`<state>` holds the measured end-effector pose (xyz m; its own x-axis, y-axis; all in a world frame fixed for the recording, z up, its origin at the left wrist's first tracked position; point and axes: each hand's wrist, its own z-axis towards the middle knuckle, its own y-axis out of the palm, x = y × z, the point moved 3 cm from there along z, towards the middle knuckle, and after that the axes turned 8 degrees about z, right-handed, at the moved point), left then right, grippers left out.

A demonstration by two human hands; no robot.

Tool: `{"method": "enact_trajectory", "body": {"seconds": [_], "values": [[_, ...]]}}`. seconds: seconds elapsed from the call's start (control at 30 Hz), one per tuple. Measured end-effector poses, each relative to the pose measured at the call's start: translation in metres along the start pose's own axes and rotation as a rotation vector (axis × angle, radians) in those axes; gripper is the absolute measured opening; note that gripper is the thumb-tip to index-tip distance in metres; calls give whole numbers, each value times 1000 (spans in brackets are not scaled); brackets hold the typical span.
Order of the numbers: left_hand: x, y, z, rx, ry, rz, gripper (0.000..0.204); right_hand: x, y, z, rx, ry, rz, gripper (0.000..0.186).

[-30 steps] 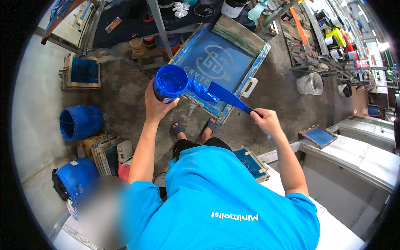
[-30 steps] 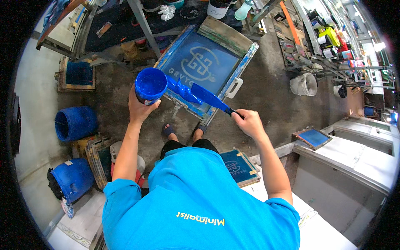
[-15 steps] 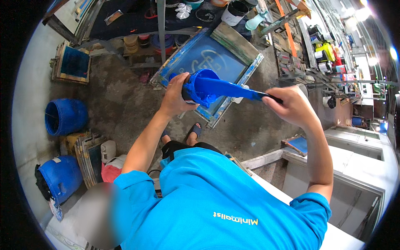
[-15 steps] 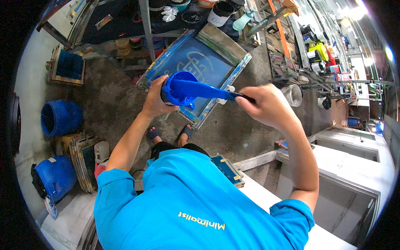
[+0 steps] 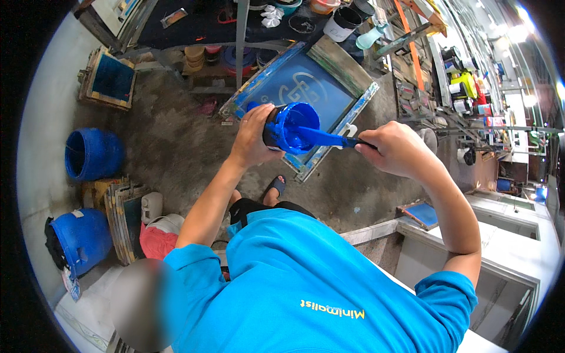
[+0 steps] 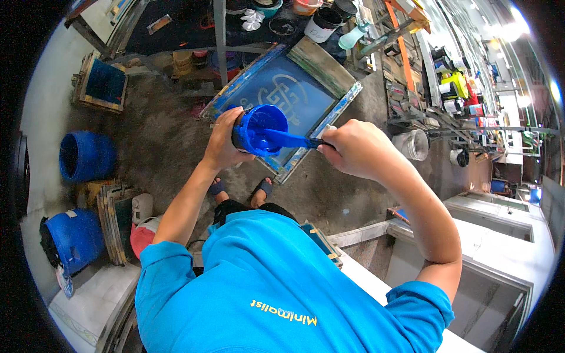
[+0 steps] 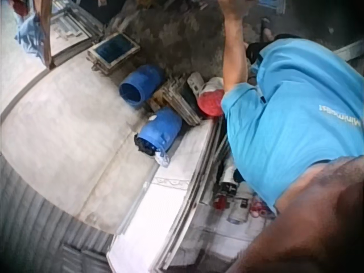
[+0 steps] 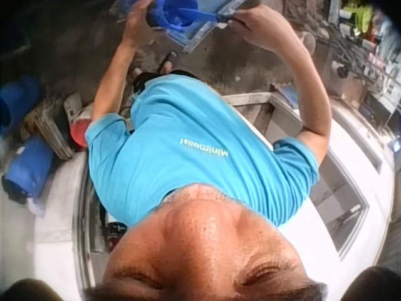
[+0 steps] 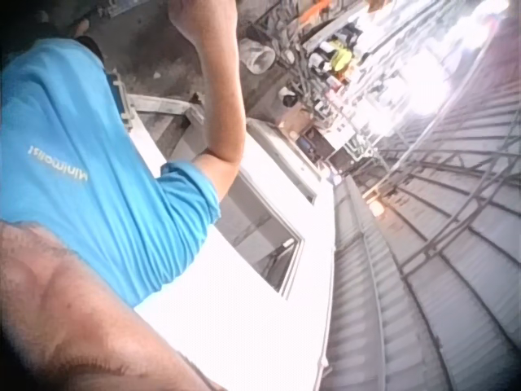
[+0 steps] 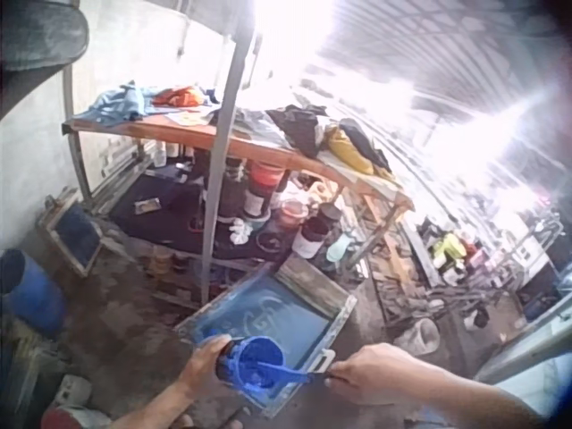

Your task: The person scoops blue ink from a container and spreads it across a screen printing frame using a squeegee. They then position the frame on a large industrial printing machine and pull the ink across the screen to transfer the design onto the fabric below.

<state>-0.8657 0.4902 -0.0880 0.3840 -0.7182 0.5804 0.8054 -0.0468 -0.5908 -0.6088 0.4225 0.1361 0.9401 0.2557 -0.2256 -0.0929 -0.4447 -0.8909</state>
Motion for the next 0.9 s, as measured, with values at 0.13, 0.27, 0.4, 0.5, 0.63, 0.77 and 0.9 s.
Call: {"method": "enact_trajectory", "body": {"seconds": [0.13, 0.27, 0.4, 0.5, 0.63, 0.77, 0.9], "values": [[1, -7, 0, -15, 41, 102, 114, 25, 14, 3, -199, 212, 639, 23], [1, -13, -9, 4, -3, 99, 114, 49, 34, -14, -318, 421, 1099, 24], [-3, -16, -22, 54, -169, 32, 111, 61, 69, -34, -159, 471, 1318, 29], [-2, -12, -26, 96, -254, -62, 111, 62, 89, -40, -60, 356, 1453, 30], [2, -3, -20, 76, -358, -179, 113, 57, 95, -42, 69, 248, 1559, 28], [3, 1, -8, 75, -414, -336, 108, 55, 88, -45, 165, 226, 1534, 28], [-9, -9, -8, 154, -486, -419, 101, 56, 87, -50, 214, 249, 1529, 24]]}}
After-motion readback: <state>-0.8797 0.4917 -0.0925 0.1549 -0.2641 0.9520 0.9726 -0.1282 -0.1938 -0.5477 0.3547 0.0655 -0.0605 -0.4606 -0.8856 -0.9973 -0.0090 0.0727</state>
